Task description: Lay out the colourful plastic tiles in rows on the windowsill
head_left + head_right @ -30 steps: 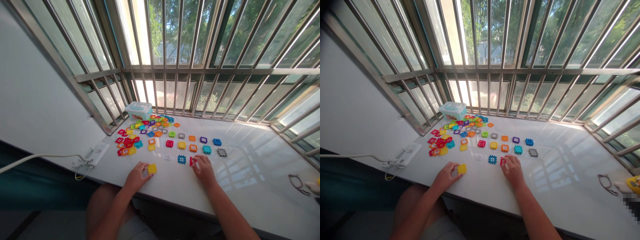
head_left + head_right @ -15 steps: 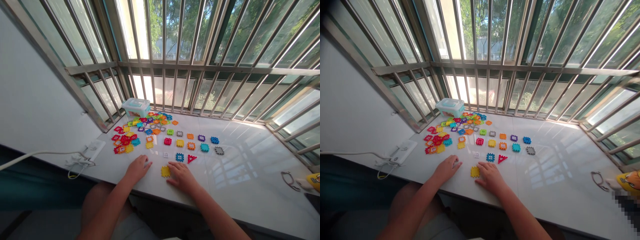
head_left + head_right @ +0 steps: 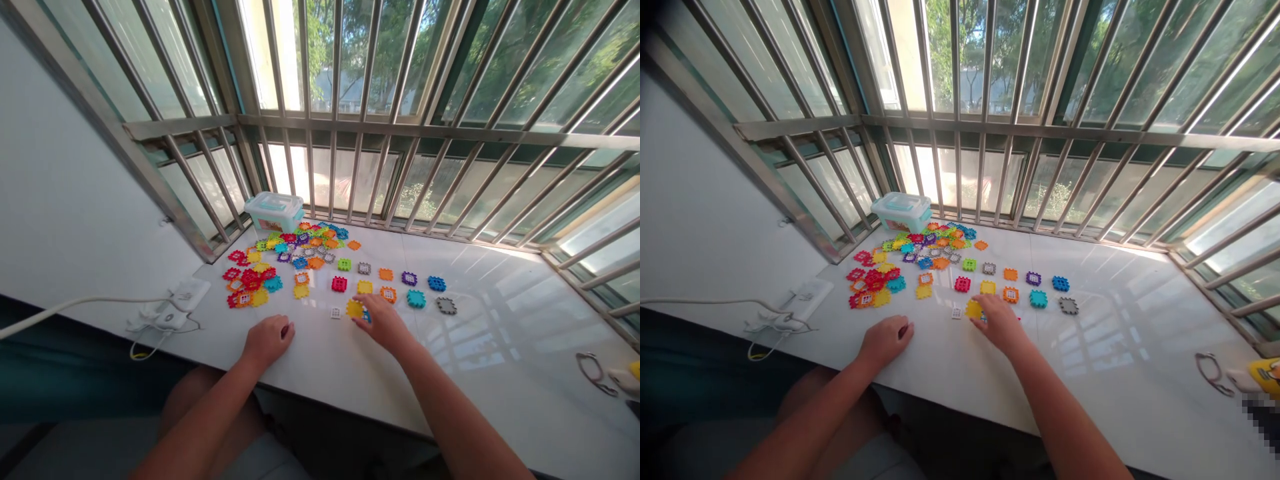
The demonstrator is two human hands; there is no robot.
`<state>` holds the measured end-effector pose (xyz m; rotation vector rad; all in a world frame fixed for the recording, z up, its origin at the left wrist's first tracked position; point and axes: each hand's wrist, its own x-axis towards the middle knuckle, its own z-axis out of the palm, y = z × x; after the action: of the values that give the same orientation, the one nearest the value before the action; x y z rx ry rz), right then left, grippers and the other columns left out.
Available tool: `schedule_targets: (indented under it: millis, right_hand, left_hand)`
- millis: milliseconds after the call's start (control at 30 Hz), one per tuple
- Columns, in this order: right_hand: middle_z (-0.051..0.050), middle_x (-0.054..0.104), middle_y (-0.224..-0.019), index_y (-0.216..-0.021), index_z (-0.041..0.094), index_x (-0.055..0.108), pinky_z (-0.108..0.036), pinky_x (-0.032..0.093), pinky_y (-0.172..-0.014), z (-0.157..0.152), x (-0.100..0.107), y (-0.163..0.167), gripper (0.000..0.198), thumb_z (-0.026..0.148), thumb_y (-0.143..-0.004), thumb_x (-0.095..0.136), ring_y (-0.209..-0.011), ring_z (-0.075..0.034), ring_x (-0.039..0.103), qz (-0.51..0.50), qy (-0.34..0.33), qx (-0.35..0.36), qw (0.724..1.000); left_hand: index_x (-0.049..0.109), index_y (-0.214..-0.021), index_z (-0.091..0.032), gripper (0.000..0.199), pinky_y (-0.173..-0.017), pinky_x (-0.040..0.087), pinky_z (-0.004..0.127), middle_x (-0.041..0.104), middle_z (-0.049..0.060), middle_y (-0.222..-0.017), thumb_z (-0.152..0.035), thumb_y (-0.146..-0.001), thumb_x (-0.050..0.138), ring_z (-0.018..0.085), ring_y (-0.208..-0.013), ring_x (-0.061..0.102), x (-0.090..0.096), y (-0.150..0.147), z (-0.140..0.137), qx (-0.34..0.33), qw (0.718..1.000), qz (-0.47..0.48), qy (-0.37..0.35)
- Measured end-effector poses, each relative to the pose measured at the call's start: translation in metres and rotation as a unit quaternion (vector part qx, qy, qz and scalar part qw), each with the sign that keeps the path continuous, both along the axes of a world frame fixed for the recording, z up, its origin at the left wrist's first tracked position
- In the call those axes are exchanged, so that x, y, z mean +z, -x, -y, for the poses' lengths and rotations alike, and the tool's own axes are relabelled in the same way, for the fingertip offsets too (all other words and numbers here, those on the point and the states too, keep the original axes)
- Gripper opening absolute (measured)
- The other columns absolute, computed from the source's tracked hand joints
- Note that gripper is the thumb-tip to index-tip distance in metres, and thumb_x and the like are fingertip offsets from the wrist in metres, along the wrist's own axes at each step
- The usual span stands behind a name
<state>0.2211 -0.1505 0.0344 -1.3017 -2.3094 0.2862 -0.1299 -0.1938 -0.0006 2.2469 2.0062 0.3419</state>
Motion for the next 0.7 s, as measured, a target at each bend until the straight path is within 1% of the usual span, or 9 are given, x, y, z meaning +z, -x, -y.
schedule_targets:
  millis: [33, 100, 167, 233, 400, 567, 700]
  right_hand:
    - [-0.013, 0.072, -0.130, -0.138, 0.023, 0.063, -0.052, 0.052, -0.106, -0.014, 0.001, -0.010, 0.044, 0.031, -0.095, 0.073, -0.121, -0.033, 0.065, 0.012, -0.011, -0.023, 1.000]
    - [-0.014, 0.072, -0.129, -0.138, 0.022, 0.062, -0.052, 0.053, -0.105, -0.040, 0.002, -0.027, 0.045, 0.030, -0.095, 0.072, -0.119, -0.034, 0.065, 0.033, -0.014, -0.050, 0.998]
    - [-0.014, 0.072, -0.128, -0.138, 0.021, 0.062, -0.051, 0.053, -0.105, -0.059, 0.000, -0.040, 0.047, 0.028, -0.093, 0.073, -0.121, -0.034, 0.065, 0.044, -0.009, -0.057, 0.997]
    - [-0.014, 0.072, -0.129, -0.139, 0.021, 0.060, -0.050, 0.052, -0.107, -0.072, -0.001, -0.047, 0.049, 0.028, -0.092, 0.072, -0.124, -0.034, 0.065, 0.046, -0.004, -0.055, 0.997]
    - [-0.012, 0.072, -0.129, -0.142, 0.024, 0.058, -0.049, 0.052, -0.107, -0.083, -0.001, -0.045, 0.049, 0.030, -0.095, 0.071, -0.124, -0.031, 0.066, 0.028, 0.009, -0.043, 0.999]
    - [-0.013, 0.073, -0.129, -0.145, 0.023, 0.057, -0.050, 0.052, -0.105, -0.087, -0.005, -0.040, 0.053, 0.032, -0.095, 0.073, -0.122, -0.033, 0.067, 0.038, 0.040, -0.033, 0.998]
    - [-0.015, 0.072, -0.134, -0.145, 0.023, 0.058, -0.051, 0.052, -0.106, -0.090, -0.008, -0.039, 0.053, 0.031, -0.095, 0.073, -0.125, -0.035, 0.066, 0.044, 0.038, -0.025, 0.998]
  left_hand:
    - [0.056, -0.076, -0.024, 0.032, -0.067, 0.029, 0.033, 0.068, 0.005, -0.086, -0.039, -0.103, 0.049, 0.023, -0.083, 0.061, 0.000, 0.001, -0.001, 0.001, 1.000, 0.000, 0.002]
    - [0.057, -0.077, -0.024, 0.031, -0.067, 0.030, 0.033, 0.069, 0.005, -0.086, -0.038, -0.103, 0.049, 0.023, -0.084, 0.061, 0.000, 0.001, -0.002, 0.005, 1.000, -0.004, 0.009]
    - [0.058, -0.077, -0.024, 0.030, -0.068, 0.031, 0.032, 0.069, 0.006, -0.087, -0.037, -0.102, 0.049, 0.023, -0.084, 0.061, 0.000, 0.001, -0.002, 0.008, 1.000, -0.007, 0.018]
    - [0.059, -0.078, -0.024, 0.030, -0.068, 0.031, 0.033, 0.069, 0.006, -0.087, -0.037, -0.102, 0.049, 0.023, -0.084, 0.062, 0.000, 0.001, -0.002, 0.011, 1.000, -0.008, 0.018]
    - [0.058, -0.077, -0.024, 0.030, -0.067, 0.030, 0.034, 0.068, 0.005, -0.085, -0.037, -0.102, 0.048, 0.023, -0.082, 0.061, -0.002, 0.001, -0.003, 0.011, 1.000, -0.009, 0.002]
    - [0.055, -0.075, -0.024, 0.030, -0.067, 0.029, 0.034, 0.067, 0.005, -0.084, -0.036, -0.101, 0.049, 0.023, -0.082, 0.061, -0.004, 0.002, -0.003, 0.005, 1.000, 0.001, -0.005]
    - [0.056, -0.075, -0.024, 0.029, -0.067, 0.028, 0.034, 0.068, 0.005, -0.084, -0.035, -0.101, 0.050, 0.023, -0.082, 0.061, -0.004, 0.002, -0.003, 0.004, 1.000, 0.005, -0.003]
